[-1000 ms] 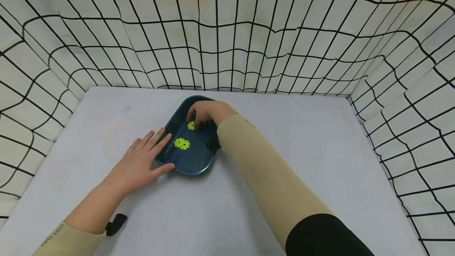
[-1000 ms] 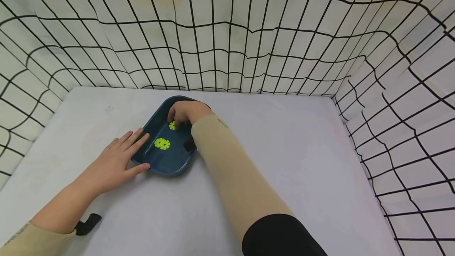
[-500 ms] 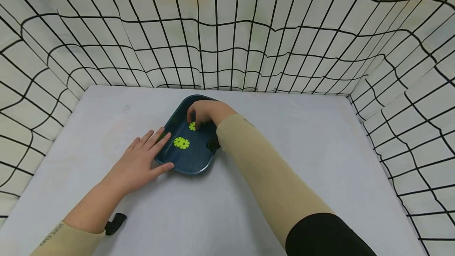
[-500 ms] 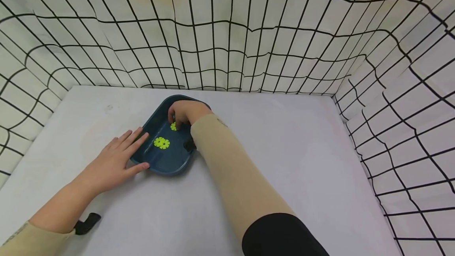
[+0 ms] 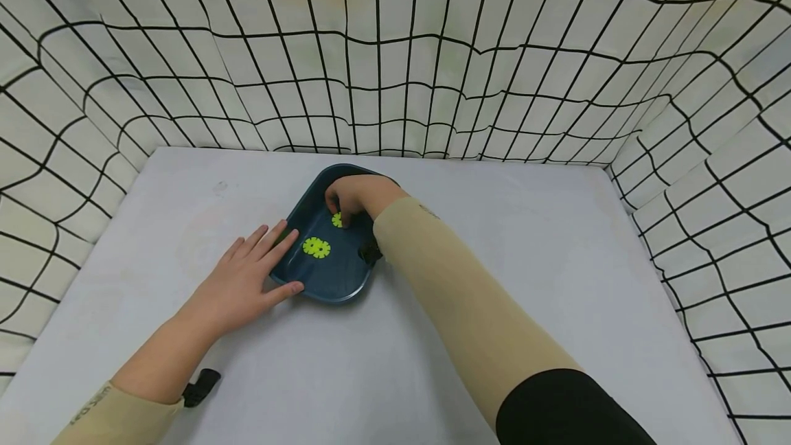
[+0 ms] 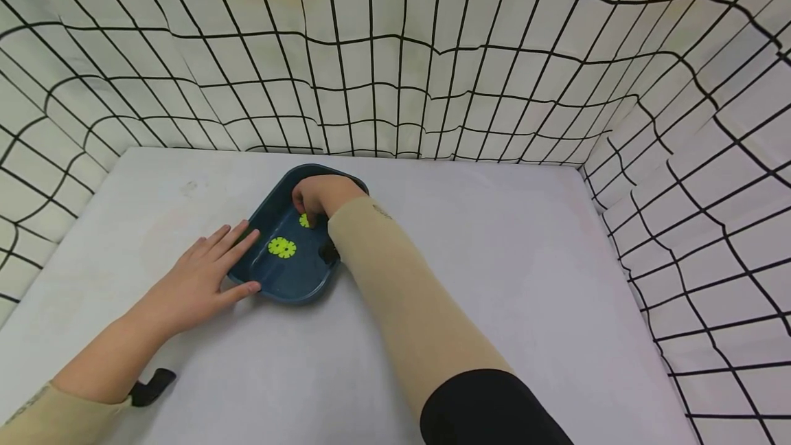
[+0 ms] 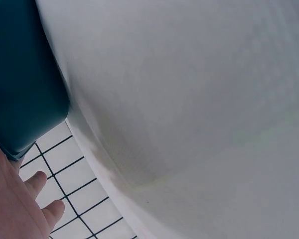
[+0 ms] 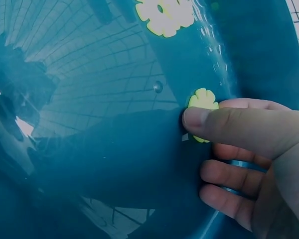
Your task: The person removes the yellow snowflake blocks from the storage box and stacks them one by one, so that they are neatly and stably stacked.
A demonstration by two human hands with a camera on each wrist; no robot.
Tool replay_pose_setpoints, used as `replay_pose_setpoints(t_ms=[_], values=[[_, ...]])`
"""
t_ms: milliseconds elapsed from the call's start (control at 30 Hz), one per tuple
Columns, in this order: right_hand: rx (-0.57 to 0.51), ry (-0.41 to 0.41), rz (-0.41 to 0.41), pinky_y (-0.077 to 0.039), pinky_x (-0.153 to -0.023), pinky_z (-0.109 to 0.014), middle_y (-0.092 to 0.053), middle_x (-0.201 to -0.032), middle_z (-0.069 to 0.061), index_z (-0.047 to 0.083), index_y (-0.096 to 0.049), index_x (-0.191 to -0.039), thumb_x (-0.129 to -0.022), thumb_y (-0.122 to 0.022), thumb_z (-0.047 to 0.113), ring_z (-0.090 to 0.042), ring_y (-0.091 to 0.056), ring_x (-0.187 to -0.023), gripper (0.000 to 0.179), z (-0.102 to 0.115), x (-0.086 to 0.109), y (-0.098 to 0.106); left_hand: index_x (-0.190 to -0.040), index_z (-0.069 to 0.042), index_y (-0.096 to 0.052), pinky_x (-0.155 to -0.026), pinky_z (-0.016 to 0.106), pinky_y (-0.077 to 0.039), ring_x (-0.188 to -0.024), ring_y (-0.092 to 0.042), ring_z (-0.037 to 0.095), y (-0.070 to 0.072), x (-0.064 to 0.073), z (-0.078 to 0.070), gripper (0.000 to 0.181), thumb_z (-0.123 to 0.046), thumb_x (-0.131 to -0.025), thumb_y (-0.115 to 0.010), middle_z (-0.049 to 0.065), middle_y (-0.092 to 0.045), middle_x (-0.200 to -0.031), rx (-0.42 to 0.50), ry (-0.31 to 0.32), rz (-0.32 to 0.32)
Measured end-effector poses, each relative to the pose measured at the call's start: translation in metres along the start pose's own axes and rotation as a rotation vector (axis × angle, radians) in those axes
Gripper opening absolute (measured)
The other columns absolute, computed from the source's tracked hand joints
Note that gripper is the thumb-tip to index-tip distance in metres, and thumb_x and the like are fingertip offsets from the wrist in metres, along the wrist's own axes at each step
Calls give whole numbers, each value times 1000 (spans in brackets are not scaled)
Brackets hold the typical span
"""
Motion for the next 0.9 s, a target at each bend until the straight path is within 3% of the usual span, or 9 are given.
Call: replay_pose_setpoints(t_ms=[267,567,900], values=[[4,11,7,-41,-71,-29,-50,-98,1,18,-54,-98,-89,-76,16,-16,-49,-86,24,2,0,1,-160,-17,-20,-117,63,-12,-150,-12,40,0,0,0,94,-70,-90,-52,11,-13,-166,4,0,6],[-63,20,-13,-45,-68,-30,-55,-101,-2,16,-60,-101,-91,-72,10,-20,-55,-87,16,-2,2,6,-160,-17,-20,-117,63,-13,-149,-13,40,0,0,-1,93,-70,-90,-53,10,-13,-166,5,-7,1],[-85,32,-49,-53,-84,-34,-58,-115,1,22,-70,-105,-96,-64,8,-17,-59,-91,17,-5,6,17,-160,-18,-20,-116,64,-13,-149,-13,40,0,0,0,93,-71,-90,-52,10,-12,-166,1,-6,-3]])
Point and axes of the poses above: each hand's wrist, its own x-axis away from the middle knuckle, its own y-axis out of the back of the hand, z = x × y, the point moved 7 cm from there along -x, towards the middle knuckle
